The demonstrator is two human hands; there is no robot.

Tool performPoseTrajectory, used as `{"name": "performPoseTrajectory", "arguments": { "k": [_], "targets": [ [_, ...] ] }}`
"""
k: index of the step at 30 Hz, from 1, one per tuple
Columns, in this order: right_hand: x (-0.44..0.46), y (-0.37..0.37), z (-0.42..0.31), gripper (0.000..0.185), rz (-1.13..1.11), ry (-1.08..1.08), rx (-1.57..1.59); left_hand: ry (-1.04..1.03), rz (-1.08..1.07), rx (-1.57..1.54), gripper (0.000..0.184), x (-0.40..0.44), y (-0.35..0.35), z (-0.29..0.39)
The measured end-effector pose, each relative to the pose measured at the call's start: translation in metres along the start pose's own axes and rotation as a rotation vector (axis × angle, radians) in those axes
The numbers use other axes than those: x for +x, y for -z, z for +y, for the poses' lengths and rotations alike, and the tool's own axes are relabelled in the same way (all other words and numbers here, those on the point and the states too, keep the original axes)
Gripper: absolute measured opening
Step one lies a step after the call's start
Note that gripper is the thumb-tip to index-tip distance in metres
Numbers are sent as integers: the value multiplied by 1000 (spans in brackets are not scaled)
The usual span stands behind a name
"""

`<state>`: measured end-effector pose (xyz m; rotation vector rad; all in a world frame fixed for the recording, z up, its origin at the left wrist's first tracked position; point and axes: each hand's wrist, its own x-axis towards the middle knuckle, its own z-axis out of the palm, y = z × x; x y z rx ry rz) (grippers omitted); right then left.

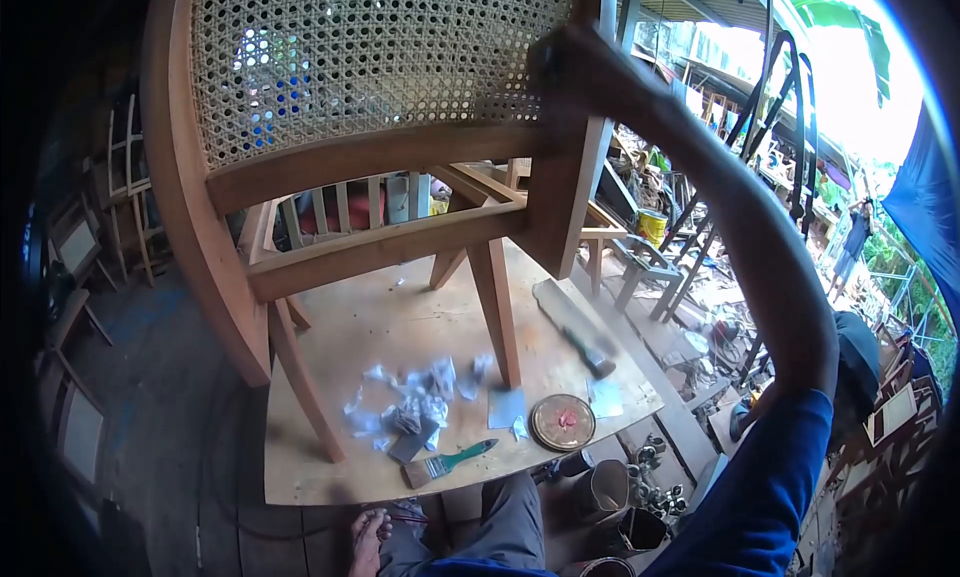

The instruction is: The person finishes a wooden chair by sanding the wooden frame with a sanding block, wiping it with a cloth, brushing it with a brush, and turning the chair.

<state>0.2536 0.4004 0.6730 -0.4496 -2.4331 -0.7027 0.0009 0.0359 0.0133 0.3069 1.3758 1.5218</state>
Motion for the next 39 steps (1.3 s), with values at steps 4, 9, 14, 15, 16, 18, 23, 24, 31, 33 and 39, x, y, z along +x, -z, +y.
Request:
{"name": "performPoseTrajectory", "arguments": {
  "k": [4, 9, 14, 15, 16, 18, 23, 24, 31, 33, 39],
  "targets": [
    [21, 39, 2, 11, 481, 278, -334, 20, -7, -7, 12, 5, 3, -7],
    [20, 38, -37, 10, 175, -143, -112, 34, -3, 8, 13, 3, -5, -4],
    [13, 29, -25, 10, 387, 25, -390, 34, 9, 23, 14, 4, -3, -9],
    [7, 18, -19, 29, 152, -185, -603, 36, 9, 21, 14, 1, -2, -9],
    [6, 13, -31, 23, 140, -201, -514, 49, 13, 21, 14, -5, 0, -7],
    [12, 25, -43, 7, 235, -251, -204, 45, 19, 10, 13, -1, -5, -6],
    [0, 14, -29, 17, 215, -189, -547, 36, 49, 11, 12, -2, 6, -6],
    [-24, -9, -41, 19, -13, -177, -538, 26, 29, 19, 13, -2, 6, -4],
    [-117, -135, -123, 24, 123, 170, -511, 11, 44, 4, 13, -2, 11, -6],
    [-84, -129, -98, 21, -180, -196, -392, 24, 44, 12, 13, -6, 16, -9],
    [-77, -130, -98, 12, -89, -27, -553, 43, 52, 20, 11, -10, 15, -13]
  ]
}}
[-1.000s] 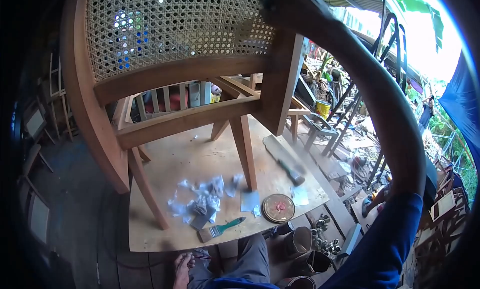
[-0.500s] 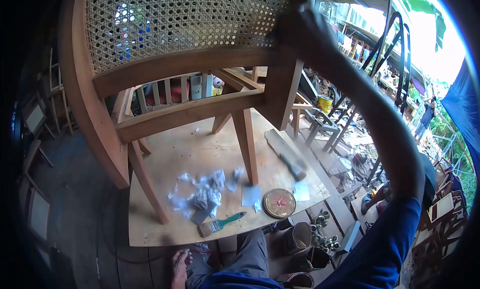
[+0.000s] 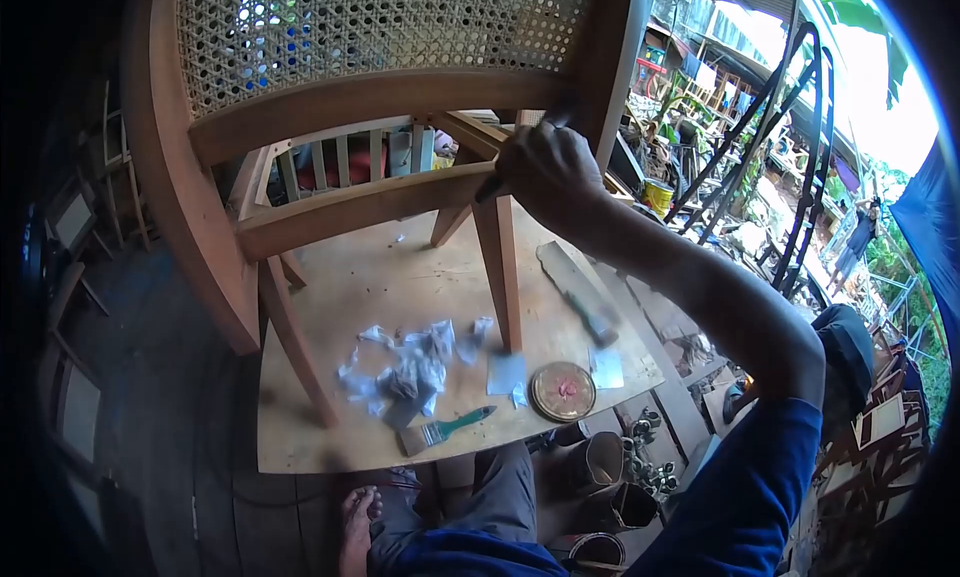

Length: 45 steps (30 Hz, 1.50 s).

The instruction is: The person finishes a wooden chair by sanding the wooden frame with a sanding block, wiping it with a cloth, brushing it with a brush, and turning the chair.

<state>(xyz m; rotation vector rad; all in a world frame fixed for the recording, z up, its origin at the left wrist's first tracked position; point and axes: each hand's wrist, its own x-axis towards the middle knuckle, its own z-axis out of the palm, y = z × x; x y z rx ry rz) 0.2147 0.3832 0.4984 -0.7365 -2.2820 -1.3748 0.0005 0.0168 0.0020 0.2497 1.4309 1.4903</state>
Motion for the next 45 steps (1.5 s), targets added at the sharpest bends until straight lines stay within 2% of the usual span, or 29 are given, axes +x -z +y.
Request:
{"name": "performPoseTrajectory", "arguments": {
  "k": [2, 3, 4, 6, 9, 10, 12, 13, 14, 16, 17, 18, 19, 20, 21, 24, 27, 29, 30, 31, 32, 33, 34, 35, 37, 40, 41, 43, 45],
  "targets": [
    [-39, -17, -19, 9, -209, 148, -164, -12, 7, 2, 10, -4, -1, 4],
    [-69, -34, -34, 8, -140, 221, -83, -6, 6, 9, 10, -9, 0, 4],
    [-88, -38, -46, 9, 164, 378, -61, -12, 1, -2, 10, -9, -2, 5],
    [-69, 1, -62, 21, -593, 2, 402, -21, 9, -3, 11, -9, -5, 9],
    [-17, 38, 0, 26, -173, -344, 506, -19, -6, -43, 12, -20, -8, 16],
    [5, 59, 36, 25, 149, -343, 525, 12, 4, -25, 13, -18, -8, 13],
    [46, 90, 119, 20, 270, -357, 220, 6, 42, -15, 14, -19, -14, 16],
    [64, 87, 163, 26, 577, -292, 50, 55, 32, -14, 15, -30, -19, 34],
    [77, 107, 181, 21, 619, -579, 115, 110, 25, -13, 17, -39, -21, 49],
    [79, 76, 239, 14, 937, -75, 160, 41, -7, -21, 20, -31, -22, 46],
    [65, 88, 223, 15, 843, -93, 141, 3, 18, -53, 19, -27, -21, 43],
    [39, 79, 184, 14, 789, -401, 462, -32, 40, -83, 19, -25, -19, 41],
    [13, 58, 158, 13, 790, -434, 629, -31, 31, -78, 19, -21, -19, 39],
    [-25, 26, 134, 24, 523, -595, 378, -47, 20, -93, 18, -19, -18, 36],
    [-60, 5, 86, 18, 403, -497, -38, -64, 11, -109, 17, -19, -17, 35],
    [-153, -18, 10, 13, -28, -436, 789, -33, 24, -136, 14, -30, -13, 41],
    [-135, -5, 56, 13, 204, -785, 891, -28, 34, -87, 13, -49, -11, 56],
    [-84, 20, 136, 13, 311, -448, 148, -25, 7, -112, 11, -29, 2, 39],
    [-48, 37, 166, 17, 596, -579, 591, -32, 9, -98, 11, -29, 1, 40],
    [-18, 49, 206, 19, 792, -322, 527, -33, 20, -81, 11, -31, 5, 41],
    [4, 58, 239, 17, 768, -411, 413, -12, -5, -68, 11, -27, 8, 42],
    [32, 60, 265, 17, 872, -534, -27, -33, 9, -74, 11, -24, 8, 41],
    [56, 73, 279, 19, 649, -616, -439, -59, 37, -96, 11, -26, 4, 44],
    [77, 73, 281, 23, 628, -713, -409, -62, 19, -139, 13, -30, 1, 50],
    [134, 92, 239, 33, 729, -832, -175, -134, 46, -153, 14, -22, 2, 40],
    [192, 188, 83, 43, 1170, -400, 448, -162, 22, -174, 17, -4, -4, 26],
    [196, 239, 36, 22, 986, -186, 1180, -152, 7, -156, 17, -9, -9, 31],
    [202, 282, -1, 33, 986, -157, 1427, -168, 28, -145, 19, -6, -11, 26],
    [209, 269, -7, 35, 1033, 112, 1667, -202, 9, -164, 19, -21, -13, 37]
  ]
}}
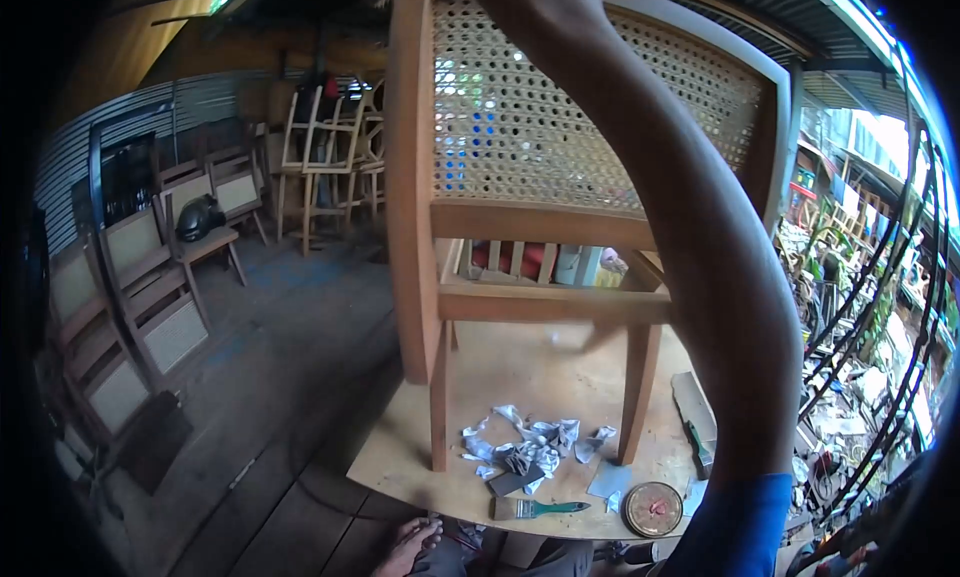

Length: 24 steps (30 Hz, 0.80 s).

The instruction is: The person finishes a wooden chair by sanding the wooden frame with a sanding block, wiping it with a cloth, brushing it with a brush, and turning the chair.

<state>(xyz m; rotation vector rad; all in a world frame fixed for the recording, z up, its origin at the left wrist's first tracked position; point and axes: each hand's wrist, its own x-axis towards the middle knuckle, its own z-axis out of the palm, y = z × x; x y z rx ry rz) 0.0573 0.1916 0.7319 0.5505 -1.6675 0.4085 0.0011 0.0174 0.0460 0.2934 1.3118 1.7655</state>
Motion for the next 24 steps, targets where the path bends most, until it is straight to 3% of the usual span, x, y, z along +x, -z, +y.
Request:
{"name": "performPoseTrajectory", "arguments": {
  "k": [2, 5, 7, 9, 10, 13, 14, 17, 19, 20, 21, 23, 24],
  "targets": [
    [-10, -3, 15, 33, -43, 11, 146, 5, 19, -25, 18, -9, 2, 1],
    [-52, 9, 28, 22, 118, -138, -122, 53, 42, 21, 15, -24, 7, 20],
    [-86, 13, 19, 36, 249, -218, -207, 111, 85, 102, 15, -30, 6, 32],
    [-120, -14, 19, 29, 84, -280, 82, 133, 81, 77, 16, -24, 14, 25],
    [-134, -19, 26, 29, 30, -350, -60, 114, 60, 82, 16, -19, 17, 23],
    [-153, -11, 33, 27, 422, -137, -289, 85, 56, 42, 12, -17, 24, 20],
    [-163, -11, 16, 24, 474, -237, -114, 83, 57, 54, 17, -14, 28, 16],
    [-231, -39, -1, 26, 107, -496, 61, 115, 76, 53, 16, -16, 23, 19],
    [-266, -39, 15, 30, 221, -564, -22, 82, 58, 76, 16, -13, 29, 11],
    [-258, -40, 0, 29, 394, -613, -37, 85, 46, 52, 16, -16, 29, 15],
    [-264, -35, -1, 28, 442, -626, -274, 81, 59, 56, 16, -19, 30, 18],
    [-286, -41, -17, 24, 291, -576, -105, 69, 60, 73, 16, -23, 32, 19],
    [-310, -34, -12, 19, -123, -243, -446, 74, 64, 69, 16, -21, 33, 16]
  ]
}}
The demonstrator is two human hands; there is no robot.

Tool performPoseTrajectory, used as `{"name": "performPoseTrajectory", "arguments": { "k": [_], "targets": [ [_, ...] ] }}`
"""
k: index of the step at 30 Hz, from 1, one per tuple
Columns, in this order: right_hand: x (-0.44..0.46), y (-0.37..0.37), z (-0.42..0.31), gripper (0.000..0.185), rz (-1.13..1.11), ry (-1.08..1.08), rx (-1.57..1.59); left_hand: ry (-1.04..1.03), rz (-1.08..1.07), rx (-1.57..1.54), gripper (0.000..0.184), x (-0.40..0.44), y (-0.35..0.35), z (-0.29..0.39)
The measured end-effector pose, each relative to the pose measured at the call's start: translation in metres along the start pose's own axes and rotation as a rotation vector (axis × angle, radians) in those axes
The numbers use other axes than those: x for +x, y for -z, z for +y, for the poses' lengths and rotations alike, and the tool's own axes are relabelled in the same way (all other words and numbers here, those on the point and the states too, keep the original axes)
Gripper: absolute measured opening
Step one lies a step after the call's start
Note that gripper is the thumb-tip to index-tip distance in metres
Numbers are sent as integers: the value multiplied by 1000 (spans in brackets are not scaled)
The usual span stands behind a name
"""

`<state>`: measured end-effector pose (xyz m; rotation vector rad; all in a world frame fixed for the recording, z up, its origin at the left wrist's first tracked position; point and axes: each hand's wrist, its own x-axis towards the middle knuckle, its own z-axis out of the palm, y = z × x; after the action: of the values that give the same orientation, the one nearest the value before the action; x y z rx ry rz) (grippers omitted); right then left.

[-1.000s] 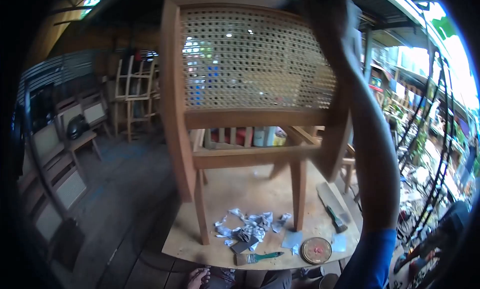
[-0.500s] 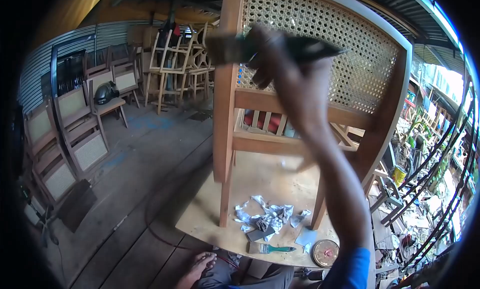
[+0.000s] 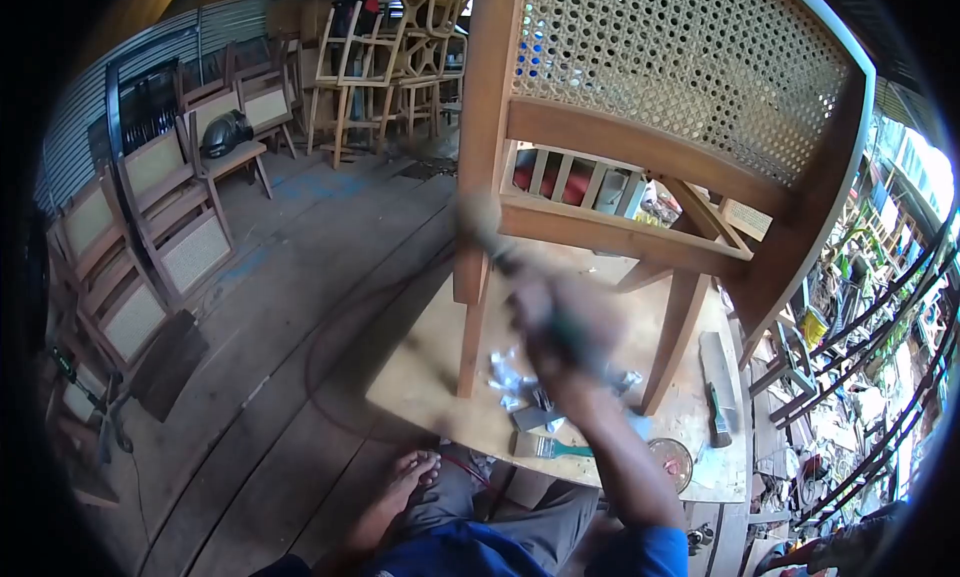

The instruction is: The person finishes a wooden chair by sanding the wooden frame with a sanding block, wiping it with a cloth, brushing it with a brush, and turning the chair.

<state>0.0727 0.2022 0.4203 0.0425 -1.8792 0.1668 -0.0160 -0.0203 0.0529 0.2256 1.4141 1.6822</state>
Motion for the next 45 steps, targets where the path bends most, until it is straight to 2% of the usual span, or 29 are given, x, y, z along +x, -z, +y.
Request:
{"name": "performPoseTrajectory", "arguments": {
  "k": [1, 2, 4, 5, 8, 10, 11, 13, 14, 16, 18, 19, 22, 25, 26, 28, 29, 31, 32, 33, 35, 36, 38, 39, 40, 41, 42, 45],
  "targets": [
    [-8, 1, 5, 19, 0, -1, 0, 7, 5, 18, 16, 3, 0, 0],
    [-15, 2, 6, 18, -69, -137, -65, 20, 8, 39, 17, 1, 3, -2],
    [-10, 9, 13, 21, 67, -418, -54, 16, 4, 28, 18, -1, 6, -1],
    [1, 21, 10, 23, 86, -367, -53, 6, 4, 17, 19, -3, 6, 0],
    [-11, 16, -4, 35, -185, 159, -63, 5, -11, -3, 19, 2, 7, -6],
    [-54, -12, -4, 47, -425, 248, -28, 5, -41, -4, 19, -1, 4, -8],
    [-74, -20, -12, 44, -530, 216, -55, 8, -42, -12, 18, -2, 2, -4],
    [-80, -20, -25, 24, -668, -237, 141, 20, -12, -5, 19, 0, -2, 1],
    [-75, -16, -23, 19, -664, -360, 256, 13, -10, -16, 19, -3, 1, -3],
    [-42, -3, -20, 19, -541, -322, 318, 6, -2, -38, 19, -1, 2, -10],
    [9, 11, -27, 28, -341, -13, 10, 17, 3, -3, 18, -1, 5, -18],
    [22, 5, -23, 28, -110, 194, -74, 17, 0, -7, 18, -1, 5, -17],
    [-3, 1, -26, 24, -233, 77, 56, 10, -21, -28, 18, 0, 3, -17],
    [-41, -5, -34, 15, -255, -335, 80, 25, 7, -4, 19, -3, 0, -14],
    [-46, 0, -38, 13, -271, -400, -20, 21, 7, -9, 19, -3, 0, -9],
    [-54, 4, -29, 15, -212, -206, 6, 0, 33, -16, 19, -13, 0, -9],
    [-56, 10, -33, 21, -260, -62, -65, 6, 21, -39, 19, -11, 2, -14],
    [-56, 0, -28, 40, -288, 209, -57, 45, 11, -25, 19, -2, 5, -24],
    [-60, -5, -17, 54, -420, 160, -79, 77, 2, -13, 18, -4, 6, -24],
    [-72, -10, 2, 56, -505, 179, -4, 40, 6, -10, 18, -5, 4, -24],
    [-98, -5, 2, 54, -658, 22, -73, 33, 9, -4, 17, -13, 0, -4],
    [-101, -2, 5, 51, -644, 84, -72, 29, 19, -7, 16, -16, -3, 1],
    [-71, 1, -13, 43, -504, 340, -46, 23, 26, -13, 16, -9, -3, -10],
    [-52, 2, -17, 42, -510, 447, -39, 24, 32, -6, 17, -5, 1, -17],
    [-52, 0, -5, 45, -544, 372, 23, 67, 12, -20, 15, -1, 7, -26],
    [-52, 1, 7, 46, -635, 269, -67, 73, 12, -15, 15, -7, 7, -25],
    [-53, 9, 11, 42, -679, 276, -113, 69, 24, -20, 14, -10, 5, -22],
    [-62, 19, -3, 22, -743, -448, 2, 20, 14, -28, 13, -11, 7, -29]
  ]
}}
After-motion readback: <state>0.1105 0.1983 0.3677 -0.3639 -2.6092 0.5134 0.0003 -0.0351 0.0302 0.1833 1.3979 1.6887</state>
